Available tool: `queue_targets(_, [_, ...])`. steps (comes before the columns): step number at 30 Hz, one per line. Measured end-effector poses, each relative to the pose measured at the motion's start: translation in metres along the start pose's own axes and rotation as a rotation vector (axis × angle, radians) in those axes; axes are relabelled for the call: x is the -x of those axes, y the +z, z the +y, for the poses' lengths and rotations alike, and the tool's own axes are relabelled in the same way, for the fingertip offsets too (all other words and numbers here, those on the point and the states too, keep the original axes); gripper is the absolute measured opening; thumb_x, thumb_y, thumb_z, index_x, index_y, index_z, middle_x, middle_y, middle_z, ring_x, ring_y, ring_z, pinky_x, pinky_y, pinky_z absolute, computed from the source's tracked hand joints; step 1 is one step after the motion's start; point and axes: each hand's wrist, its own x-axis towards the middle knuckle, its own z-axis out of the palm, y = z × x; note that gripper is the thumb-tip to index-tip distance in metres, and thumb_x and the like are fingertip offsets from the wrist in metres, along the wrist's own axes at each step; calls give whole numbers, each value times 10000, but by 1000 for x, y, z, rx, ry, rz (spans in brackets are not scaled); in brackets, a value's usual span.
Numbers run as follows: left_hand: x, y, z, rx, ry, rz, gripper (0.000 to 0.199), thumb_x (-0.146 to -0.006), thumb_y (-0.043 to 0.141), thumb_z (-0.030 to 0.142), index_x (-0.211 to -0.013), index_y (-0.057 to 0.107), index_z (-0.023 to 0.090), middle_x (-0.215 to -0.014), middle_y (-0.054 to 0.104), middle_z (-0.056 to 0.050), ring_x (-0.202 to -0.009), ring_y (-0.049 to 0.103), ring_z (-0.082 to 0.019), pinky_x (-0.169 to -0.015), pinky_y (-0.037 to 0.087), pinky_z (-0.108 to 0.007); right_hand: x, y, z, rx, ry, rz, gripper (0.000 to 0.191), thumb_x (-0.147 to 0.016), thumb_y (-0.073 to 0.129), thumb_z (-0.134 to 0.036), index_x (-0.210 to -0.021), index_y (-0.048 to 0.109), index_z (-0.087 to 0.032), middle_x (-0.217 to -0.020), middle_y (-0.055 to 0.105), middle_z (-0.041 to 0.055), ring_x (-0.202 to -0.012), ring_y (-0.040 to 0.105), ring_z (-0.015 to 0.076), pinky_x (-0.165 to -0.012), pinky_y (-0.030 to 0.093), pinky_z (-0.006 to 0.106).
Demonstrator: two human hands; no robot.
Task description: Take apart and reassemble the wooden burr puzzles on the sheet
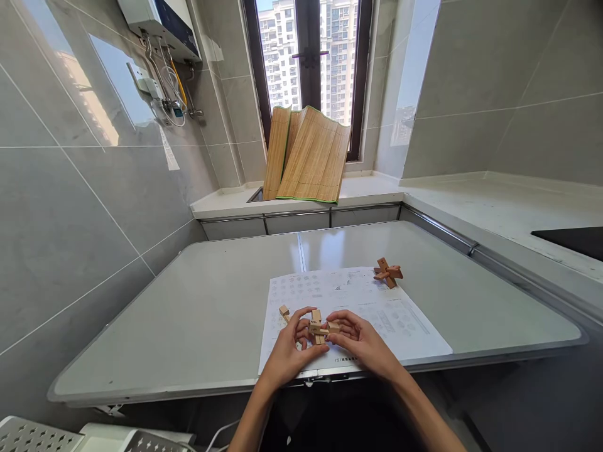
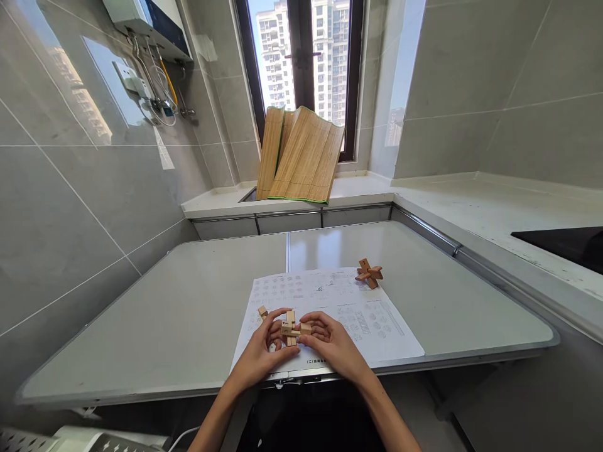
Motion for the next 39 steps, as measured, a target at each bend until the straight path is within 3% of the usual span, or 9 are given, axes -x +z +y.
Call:
queue_targets(8, [3,0,4,-94,-9,-16,706,-766,831,300,-1391,503,274,-987,684,-20,-819,600,-165,-706,446,-267,-2,0,9,42,5,66,400,-823,805,-468,-1101,679,-211,-966,766,57,-979,723,245,-904,543,358])
queue_targets(14, [5,1,12,-134,-9,-38,698,-733,847,257,-1355,533,307,-901,650,33,-767,563,-145,-711,424,-264,-3,0,9,122,-11,114,377,-842,773,-502,-1056,656,-215,-805,696,-2,-788,664,180,-726,504,282])
queue_targets(27, [7,2,14,-92,-35,-38,702,-728,841,269,-1350,516,278,-983,670,10,-810,572,-154,-763,461,-277,-3,2,13,180,8,140,425,-846,741,-561,-1052,655,-200,-748,635,-13,-720,605,163,-648,469,268])
queue_targets(32, [5,2,8,-54,-35,-12,675,-737,839,307,-1331,523,246,-973,678,-10,-798,584,-157,-757,481,-284,-4,5,15,313,-33,196,458,-869,685,-609,-1086,639,-207,-857,689,36,-786,650,202,-718,523,315])
queue_targets(36, [5,2,3,-49,-31,32,652,-738,837,325,-1312,538,245,-941,680,1,-792,605,-164,-766,486,-295,-7,12,10,512,-147,370,412,-920,624,-573,-1126,612,-217,-1056,691,96,-879,655,242,-816,533,384])
queue_targets(39, [6,2,4,-84,-31,18,674,-728,841,330,-1325,542,243,-841,663,28,-768,613,-171,-765,483,-301,-19,22,-8,669,-253,330,276,-977,551,-470,-1079,623,-224,-1062,677,104,-947,639,256,-841,524,390])
